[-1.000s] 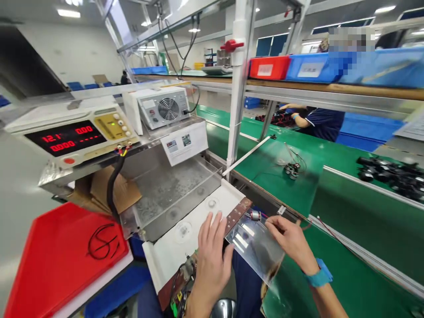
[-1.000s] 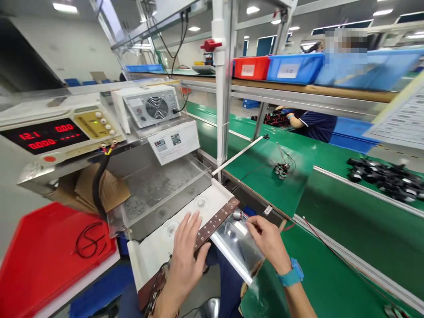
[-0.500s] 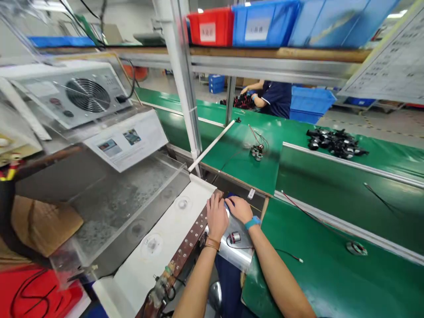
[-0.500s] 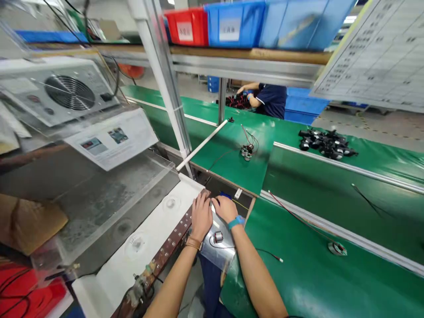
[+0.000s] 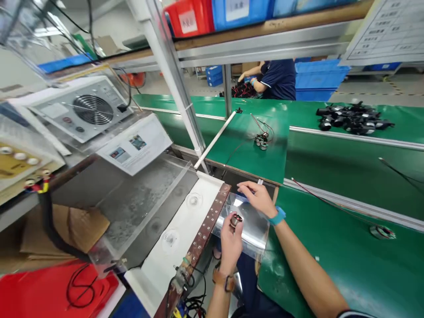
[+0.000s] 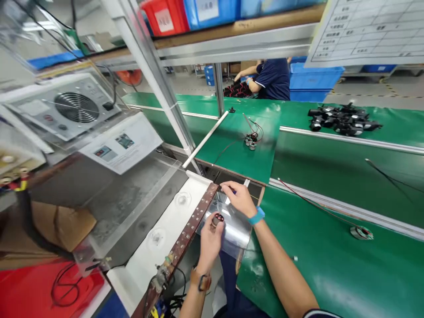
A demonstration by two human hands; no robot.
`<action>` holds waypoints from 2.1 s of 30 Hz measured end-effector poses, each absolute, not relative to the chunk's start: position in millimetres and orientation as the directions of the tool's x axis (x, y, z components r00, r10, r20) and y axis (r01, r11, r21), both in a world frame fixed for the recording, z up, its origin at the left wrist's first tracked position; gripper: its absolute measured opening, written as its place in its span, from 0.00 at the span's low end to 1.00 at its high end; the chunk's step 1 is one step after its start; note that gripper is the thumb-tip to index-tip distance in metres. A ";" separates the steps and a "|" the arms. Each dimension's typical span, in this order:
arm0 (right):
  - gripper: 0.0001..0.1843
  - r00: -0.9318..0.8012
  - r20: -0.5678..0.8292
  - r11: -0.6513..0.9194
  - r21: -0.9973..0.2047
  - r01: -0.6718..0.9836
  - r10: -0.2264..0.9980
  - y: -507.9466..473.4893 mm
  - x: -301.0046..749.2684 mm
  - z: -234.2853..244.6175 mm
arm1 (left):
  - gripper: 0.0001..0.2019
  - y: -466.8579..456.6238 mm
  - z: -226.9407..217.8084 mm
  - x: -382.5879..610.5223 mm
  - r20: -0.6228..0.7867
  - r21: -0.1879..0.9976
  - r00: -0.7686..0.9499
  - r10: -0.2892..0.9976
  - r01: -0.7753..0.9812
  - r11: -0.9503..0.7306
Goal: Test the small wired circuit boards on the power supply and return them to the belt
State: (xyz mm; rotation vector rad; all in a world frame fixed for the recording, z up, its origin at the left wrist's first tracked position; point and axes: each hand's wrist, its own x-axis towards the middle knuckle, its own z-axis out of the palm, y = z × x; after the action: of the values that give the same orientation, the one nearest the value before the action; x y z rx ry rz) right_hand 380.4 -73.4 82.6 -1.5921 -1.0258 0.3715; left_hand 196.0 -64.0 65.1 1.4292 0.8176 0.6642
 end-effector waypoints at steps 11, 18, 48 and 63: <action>0.26 -0.442 0.390 0.566 -0.722 0.399 0.808 -67.5 242.8 184.9 | 0.24 -63.3 160.5 56.1 -0.459 0.684 0.424 0.781 -0.393 0.615; 0.27 -0.717 0.122 0.633 -0.585 0.507 0.686 -64.4 163.1 115.9 | 0.32 -102.8 118.1 0.2 -0.507 0.819 0.213 0.835 -0.183 0.544; 0.18 -0.323 -0.073 0.255 -0.459 0.851 0.944 78.8 108.8 10.2 | 0.30 -102.4 81.6 -42.5 -0.495 0.864 0.286 0.820 0.259 0.431; 0.18 -0.409 -0.155 0.312 -0.430 0.848 0.899 92.0 115.2 -0.9 | 0.25 -121.6 86.4 -11.7 -0.533 0.727 0.494 0.687 -0.149 0.671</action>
State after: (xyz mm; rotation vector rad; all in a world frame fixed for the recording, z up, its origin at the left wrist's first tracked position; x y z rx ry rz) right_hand 115.2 92.0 -0.9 -1.6396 -2.4499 0.6913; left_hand -11.7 -121.6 86.4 0.6681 0.9230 0.5551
